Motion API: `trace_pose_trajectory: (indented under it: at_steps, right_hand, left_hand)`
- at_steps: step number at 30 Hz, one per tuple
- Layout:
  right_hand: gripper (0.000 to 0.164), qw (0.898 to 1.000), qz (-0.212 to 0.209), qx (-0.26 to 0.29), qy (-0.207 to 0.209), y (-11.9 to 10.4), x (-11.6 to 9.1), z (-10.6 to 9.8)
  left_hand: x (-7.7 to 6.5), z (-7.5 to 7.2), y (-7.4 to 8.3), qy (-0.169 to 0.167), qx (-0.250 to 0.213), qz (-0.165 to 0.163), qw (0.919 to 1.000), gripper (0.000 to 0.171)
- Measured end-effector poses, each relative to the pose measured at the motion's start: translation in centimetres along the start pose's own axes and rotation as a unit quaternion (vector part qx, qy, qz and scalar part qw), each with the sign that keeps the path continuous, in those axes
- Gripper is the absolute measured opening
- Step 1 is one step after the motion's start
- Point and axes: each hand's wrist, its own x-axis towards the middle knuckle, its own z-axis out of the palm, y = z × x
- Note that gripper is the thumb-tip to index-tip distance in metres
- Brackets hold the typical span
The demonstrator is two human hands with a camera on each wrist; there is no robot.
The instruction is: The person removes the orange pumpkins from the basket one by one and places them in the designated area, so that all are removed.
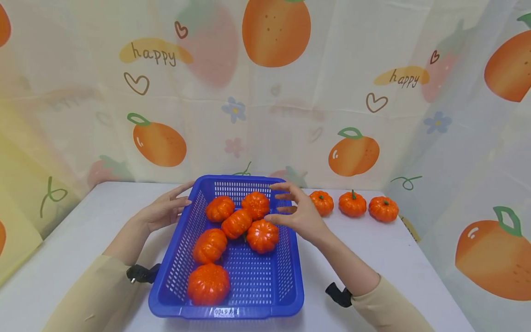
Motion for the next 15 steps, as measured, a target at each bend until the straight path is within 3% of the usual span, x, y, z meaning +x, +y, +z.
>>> trace_pose_trajectory:
  at_steps: [7, 15]
  right_hand:
    - [0.064, 0.997, 0.001, 0.008, -0.079, -0.4, -0.2, 2.6]
    - [0.065, 0.987, -0.013, 0.009, -0.163, -0.6, -0.4, 5.1]
  left_hand:
    - [0.1, 0.0, 0.0, -0.001, -0.001, 0.000, 1.0000, 0.074]
    - [0.1, 0.0, -0.1, 0.002, 0.001, 0.002, 1.0000, 0.075]
